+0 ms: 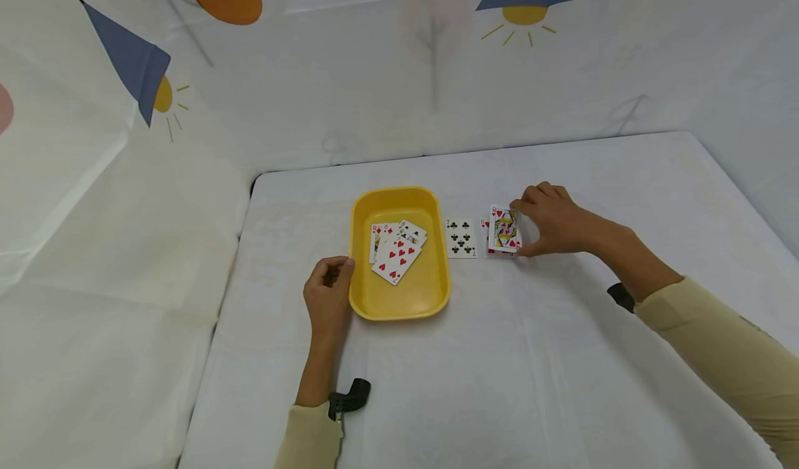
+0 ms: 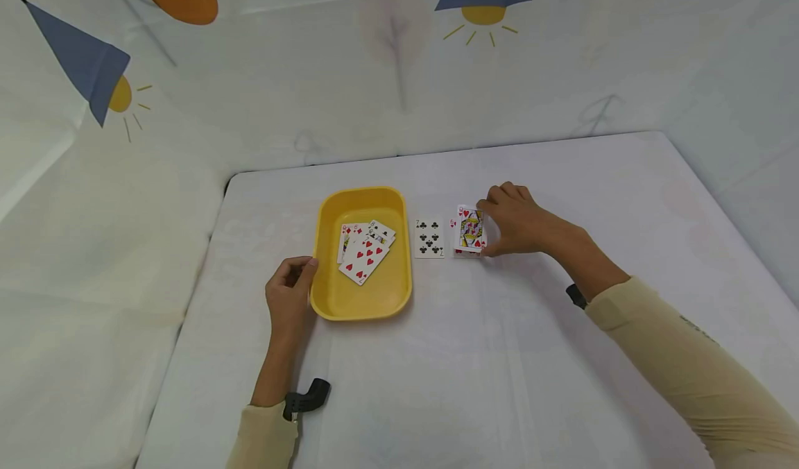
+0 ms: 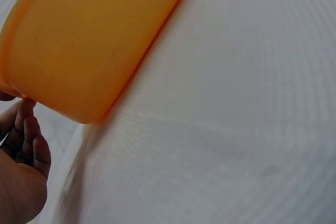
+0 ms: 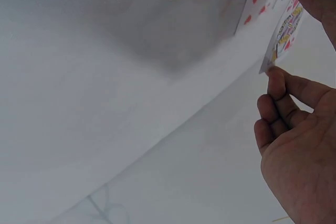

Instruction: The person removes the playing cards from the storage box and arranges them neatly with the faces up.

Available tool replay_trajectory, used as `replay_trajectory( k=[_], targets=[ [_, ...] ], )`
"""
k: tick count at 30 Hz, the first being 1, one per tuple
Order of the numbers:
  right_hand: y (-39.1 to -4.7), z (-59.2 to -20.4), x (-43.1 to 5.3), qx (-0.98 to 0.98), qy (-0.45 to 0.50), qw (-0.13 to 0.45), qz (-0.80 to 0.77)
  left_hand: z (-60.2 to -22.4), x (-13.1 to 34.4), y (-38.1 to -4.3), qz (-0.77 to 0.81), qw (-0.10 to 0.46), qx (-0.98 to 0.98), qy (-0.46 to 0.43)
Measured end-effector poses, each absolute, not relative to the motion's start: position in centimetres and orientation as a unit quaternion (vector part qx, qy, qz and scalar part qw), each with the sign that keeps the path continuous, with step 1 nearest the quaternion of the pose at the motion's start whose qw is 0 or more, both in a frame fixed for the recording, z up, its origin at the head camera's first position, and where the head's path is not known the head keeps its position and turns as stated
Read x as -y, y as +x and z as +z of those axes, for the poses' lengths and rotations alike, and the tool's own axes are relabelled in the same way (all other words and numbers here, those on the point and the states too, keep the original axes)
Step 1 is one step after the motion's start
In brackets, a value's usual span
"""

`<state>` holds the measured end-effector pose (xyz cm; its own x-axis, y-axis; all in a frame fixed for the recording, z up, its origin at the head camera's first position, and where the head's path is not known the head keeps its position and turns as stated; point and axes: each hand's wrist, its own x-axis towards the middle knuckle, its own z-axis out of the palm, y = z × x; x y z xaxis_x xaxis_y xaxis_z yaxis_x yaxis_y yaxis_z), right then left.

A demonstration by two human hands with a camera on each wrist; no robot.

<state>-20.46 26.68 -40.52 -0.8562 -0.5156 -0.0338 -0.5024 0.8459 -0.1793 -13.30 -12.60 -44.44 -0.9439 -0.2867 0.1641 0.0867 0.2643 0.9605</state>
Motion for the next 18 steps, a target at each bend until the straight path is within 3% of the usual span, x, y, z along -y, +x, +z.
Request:
replay_trajectory(
  k=[8,18],
  targets=[
    [-20.4,-40.6,-27.9,-0.96,-0.261,0.052,-0.086,-48.1,13.6,-14.8,-0.612,0.156,0.772,0.074],
    [-20.5,-41.2,-29.3,-0.96,-0.26,0.065,-0.077,-48.4,13.6,-14.8,-0.603,0.165,0.778,0.068]
  ],
)
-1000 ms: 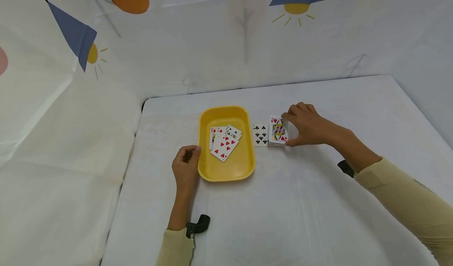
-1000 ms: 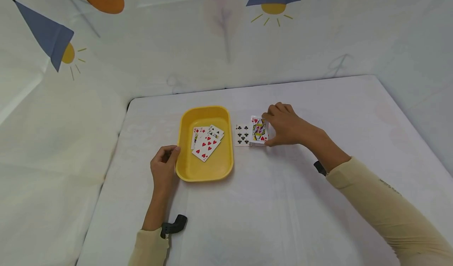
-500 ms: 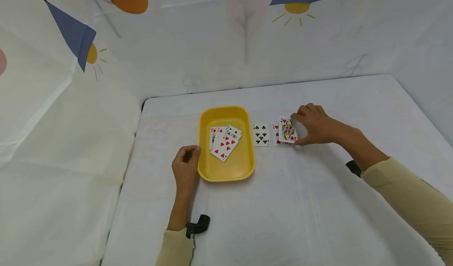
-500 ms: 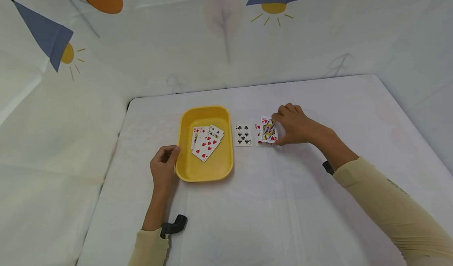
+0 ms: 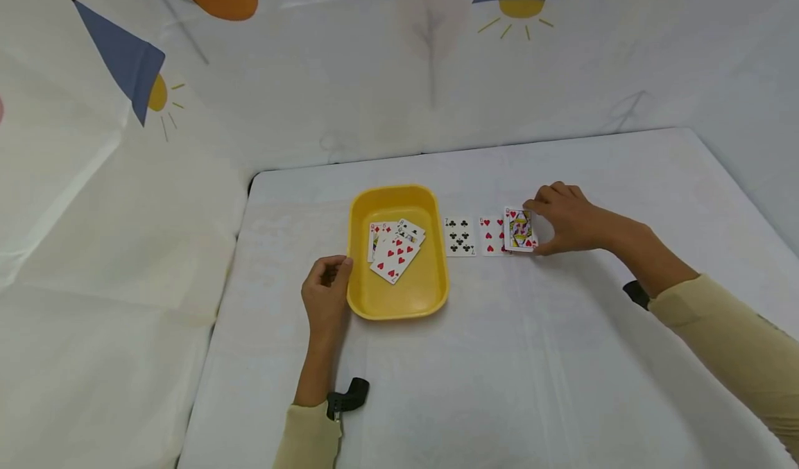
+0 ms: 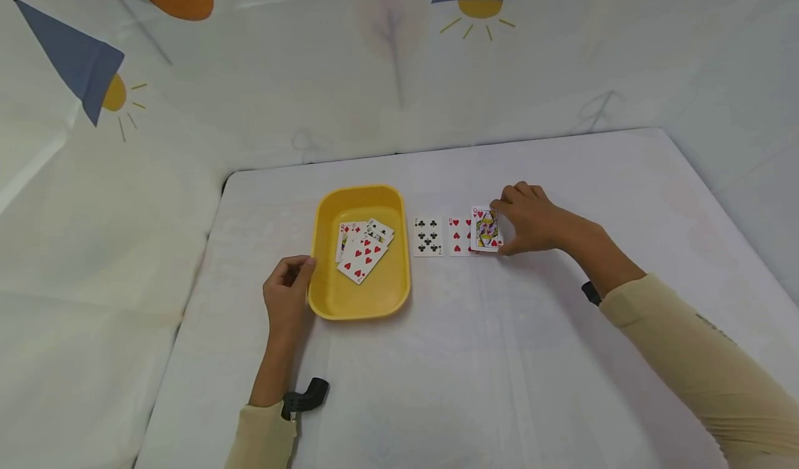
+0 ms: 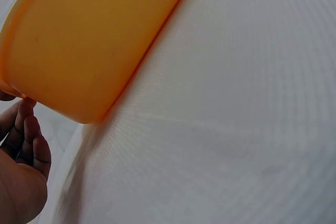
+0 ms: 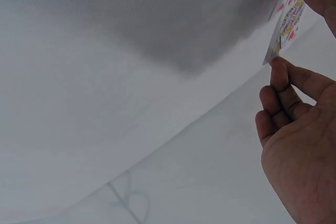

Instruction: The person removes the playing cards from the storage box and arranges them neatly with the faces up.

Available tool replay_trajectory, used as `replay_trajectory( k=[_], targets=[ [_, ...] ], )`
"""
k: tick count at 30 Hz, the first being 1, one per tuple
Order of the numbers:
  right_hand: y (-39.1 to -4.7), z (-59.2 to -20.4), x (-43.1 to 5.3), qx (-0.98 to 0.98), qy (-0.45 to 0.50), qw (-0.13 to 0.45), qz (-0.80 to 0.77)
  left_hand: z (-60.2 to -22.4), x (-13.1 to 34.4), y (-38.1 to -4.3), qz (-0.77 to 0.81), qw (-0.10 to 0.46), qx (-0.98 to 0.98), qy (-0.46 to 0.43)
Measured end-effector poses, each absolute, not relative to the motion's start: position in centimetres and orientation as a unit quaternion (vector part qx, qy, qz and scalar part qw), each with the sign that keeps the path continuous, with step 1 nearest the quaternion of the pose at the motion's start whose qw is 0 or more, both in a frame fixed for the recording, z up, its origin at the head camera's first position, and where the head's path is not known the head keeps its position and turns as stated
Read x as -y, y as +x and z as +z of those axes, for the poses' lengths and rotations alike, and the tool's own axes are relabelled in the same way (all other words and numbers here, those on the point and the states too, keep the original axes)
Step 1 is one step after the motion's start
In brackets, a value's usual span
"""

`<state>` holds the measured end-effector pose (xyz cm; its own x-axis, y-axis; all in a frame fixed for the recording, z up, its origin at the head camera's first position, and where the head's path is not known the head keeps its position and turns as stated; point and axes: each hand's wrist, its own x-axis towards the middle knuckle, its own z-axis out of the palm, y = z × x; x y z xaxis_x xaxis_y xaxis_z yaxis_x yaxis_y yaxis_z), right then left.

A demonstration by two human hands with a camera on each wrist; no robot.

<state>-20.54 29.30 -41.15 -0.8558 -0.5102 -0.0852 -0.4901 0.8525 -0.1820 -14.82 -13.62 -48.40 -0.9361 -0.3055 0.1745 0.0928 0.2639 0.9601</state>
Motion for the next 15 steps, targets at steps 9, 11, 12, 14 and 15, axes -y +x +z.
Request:
replay_trajectory(
  k=[9,11,12,14,15],
  targets=[
    [-20.7,-40.9,-30.0,-0.96,-0.258,0.079,-0.074,-48.4,13.7,-14.9,-0.606,0.159,0.776,0.074],
    [-20.7,-40.9,-30.1,-0.96,-0.255,0.084,-0.073,-48.4,13.7,-14.9,-0.606,0.158,0.776,0.074],
    [-20.6,-40.9,-30.2,-0.96,-0.254,0.086,-0.074,-48.3,13.7,-14.9,-0.607,0.158,0.776,0.074],
    [-20.6,-40.8,-30.4,-0.961,-0.253,0.087,-0.076,-48.3,13.7,-14.9,-0.607,0.159,0.775,0.074],
    [-20.5,-40.8,-30.6,-0.961,-0.252,0.087,-0.076,-48.3,13.7,-14.9,-0.608,0.16,0.774,0.072]
  ],
)
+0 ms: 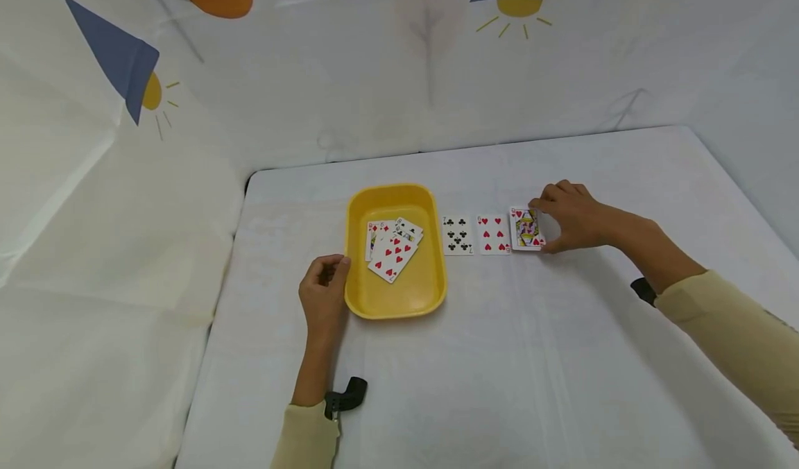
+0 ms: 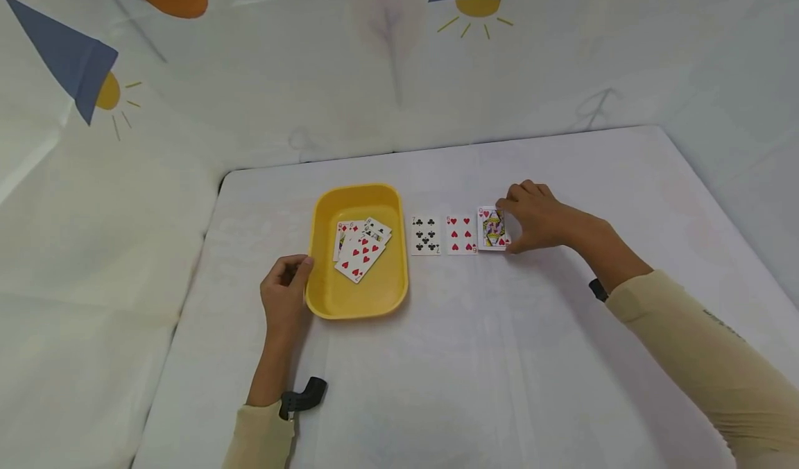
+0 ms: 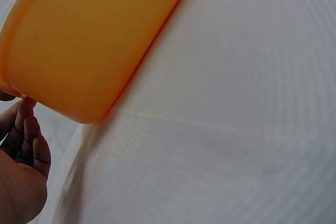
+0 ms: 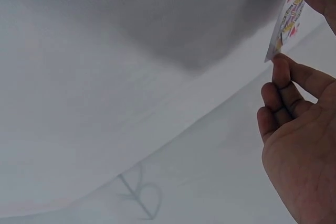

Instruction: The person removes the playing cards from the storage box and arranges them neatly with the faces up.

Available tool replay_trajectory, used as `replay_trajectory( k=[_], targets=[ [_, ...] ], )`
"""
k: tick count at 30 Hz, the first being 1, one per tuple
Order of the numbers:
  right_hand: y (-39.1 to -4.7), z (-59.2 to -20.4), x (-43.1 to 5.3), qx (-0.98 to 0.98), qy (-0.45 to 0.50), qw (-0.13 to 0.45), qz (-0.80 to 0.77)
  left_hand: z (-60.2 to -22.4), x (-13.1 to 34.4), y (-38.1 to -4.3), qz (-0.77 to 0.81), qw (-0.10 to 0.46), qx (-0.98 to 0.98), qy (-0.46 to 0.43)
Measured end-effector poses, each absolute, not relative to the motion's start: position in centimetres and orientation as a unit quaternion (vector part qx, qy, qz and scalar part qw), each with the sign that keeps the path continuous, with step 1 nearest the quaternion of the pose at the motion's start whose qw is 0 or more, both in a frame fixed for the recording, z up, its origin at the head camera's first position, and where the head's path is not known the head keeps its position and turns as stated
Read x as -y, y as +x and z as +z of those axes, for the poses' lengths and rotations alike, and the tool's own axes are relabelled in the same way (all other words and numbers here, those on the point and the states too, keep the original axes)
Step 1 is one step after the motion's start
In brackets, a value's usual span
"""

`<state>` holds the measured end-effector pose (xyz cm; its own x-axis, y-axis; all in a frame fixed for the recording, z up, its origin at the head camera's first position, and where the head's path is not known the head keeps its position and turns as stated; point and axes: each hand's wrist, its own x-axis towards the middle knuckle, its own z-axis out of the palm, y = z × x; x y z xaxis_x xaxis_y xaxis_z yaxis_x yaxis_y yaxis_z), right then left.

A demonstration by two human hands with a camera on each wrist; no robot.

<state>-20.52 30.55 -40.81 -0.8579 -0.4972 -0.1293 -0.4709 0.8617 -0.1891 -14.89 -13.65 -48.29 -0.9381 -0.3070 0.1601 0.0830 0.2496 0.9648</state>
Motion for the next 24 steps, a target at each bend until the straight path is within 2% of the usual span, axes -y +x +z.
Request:
replay_trajectory(
  k=[6,24],
  targets=[
    [-20.4,-40.9,-31.1,-0.961,-0.253,0.08,-0.077,-48.3,13.6,-14.9,-0.605,0.165,0.775,0.07],
    [-20.4,-41.6,-31.3,-0.961,-0.245,0.105,-0.071,-48.1,13.6,-14.8,-0.606,0.154,0.776,0.08]
  ],
)
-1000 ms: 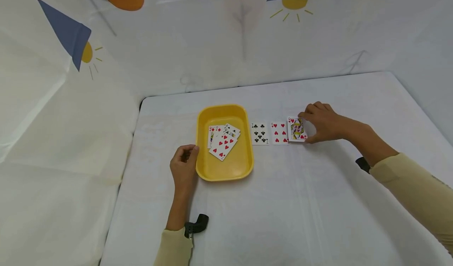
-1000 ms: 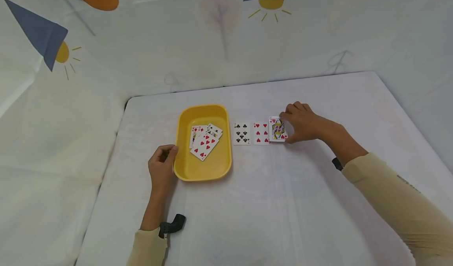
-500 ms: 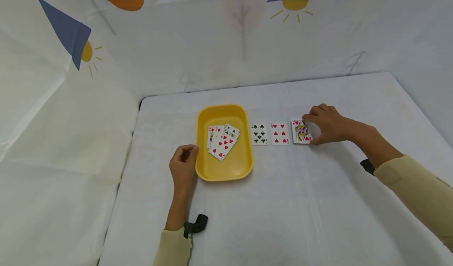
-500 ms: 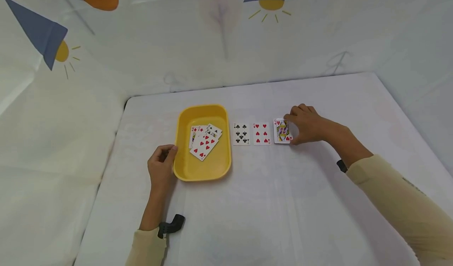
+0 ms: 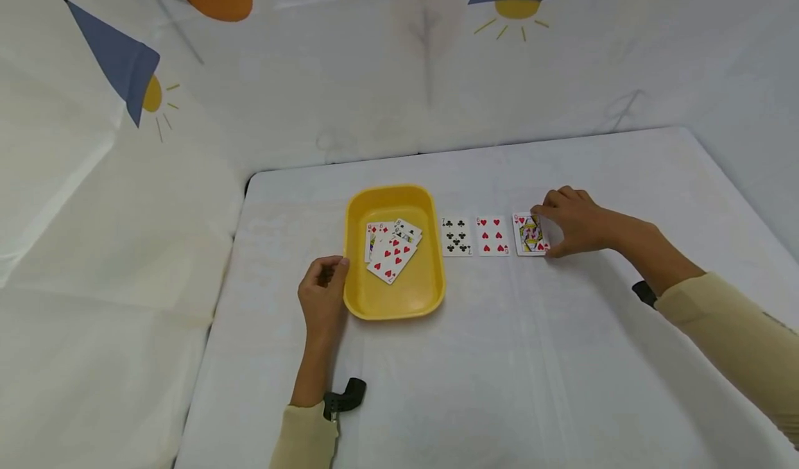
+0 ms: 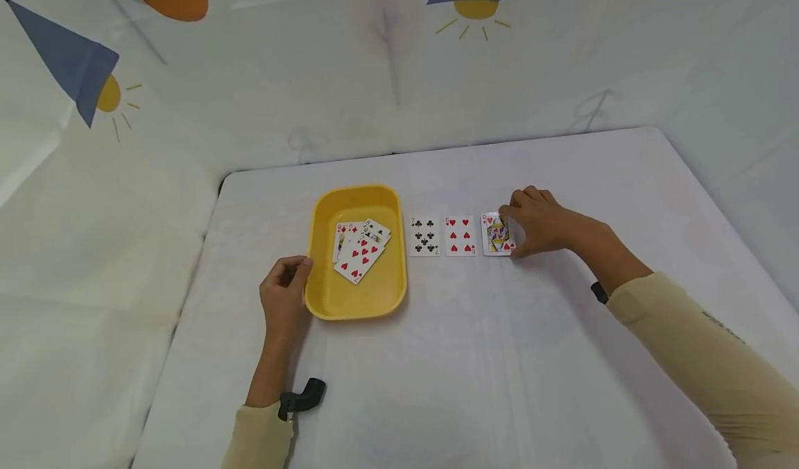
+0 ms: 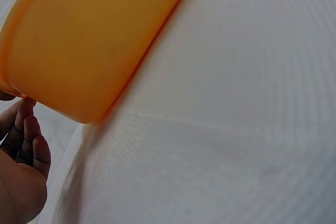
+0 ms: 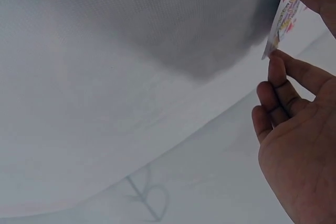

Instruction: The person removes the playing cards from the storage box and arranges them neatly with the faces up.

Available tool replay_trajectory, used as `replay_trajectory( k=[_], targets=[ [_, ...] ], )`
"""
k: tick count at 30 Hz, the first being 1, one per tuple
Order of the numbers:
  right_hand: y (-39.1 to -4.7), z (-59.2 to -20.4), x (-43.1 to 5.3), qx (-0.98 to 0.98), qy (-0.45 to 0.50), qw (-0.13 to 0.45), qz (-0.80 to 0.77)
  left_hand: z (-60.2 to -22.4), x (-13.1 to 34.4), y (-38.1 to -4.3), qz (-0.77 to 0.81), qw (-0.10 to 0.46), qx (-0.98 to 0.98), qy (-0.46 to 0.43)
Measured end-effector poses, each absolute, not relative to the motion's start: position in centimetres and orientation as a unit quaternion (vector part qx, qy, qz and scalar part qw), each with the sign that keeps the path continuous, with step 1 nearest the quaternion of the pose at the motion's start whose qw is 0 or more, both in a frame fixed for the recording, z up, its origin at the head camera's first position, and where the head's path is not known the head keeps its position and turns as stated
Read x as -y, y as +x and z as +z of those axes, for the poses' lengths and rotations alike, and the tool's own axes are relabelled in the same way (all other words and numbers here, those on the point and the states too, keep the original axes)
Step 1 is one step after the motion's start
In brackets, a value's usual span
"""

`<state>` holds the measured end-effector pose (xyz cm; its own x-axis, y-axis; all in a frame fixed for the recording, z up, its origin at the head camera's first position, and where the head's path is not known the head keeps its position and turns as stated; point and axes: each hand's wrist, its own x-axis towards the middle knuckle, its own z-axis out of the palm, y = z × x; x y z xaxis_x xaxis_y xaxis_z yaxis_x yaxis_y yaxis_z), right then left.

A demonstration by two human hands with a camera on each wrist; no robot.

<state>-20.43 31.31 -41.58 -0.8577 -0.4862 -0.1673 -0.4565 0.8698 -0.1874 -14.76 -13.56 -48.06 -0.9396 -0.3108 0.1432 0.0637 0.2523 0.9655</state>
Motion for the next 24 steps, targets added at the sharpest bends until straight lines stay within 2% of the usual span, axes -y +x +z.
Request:
replay_trajectory(
  k=[12,24],
  targets=[
    [-20.1,-41.3,-30.9,-0.964,-0.232,0.114,-0.063,-48.1,13.7,-14.9,-0.604,0.16,0.778,0.074],
    [-19.9,-41.2,-28.9,-0.968,-0.224,0.044,-0.1,-48.0,13.5,-14.7,-0.602,0.157,0.779,0.074]
  ],
)
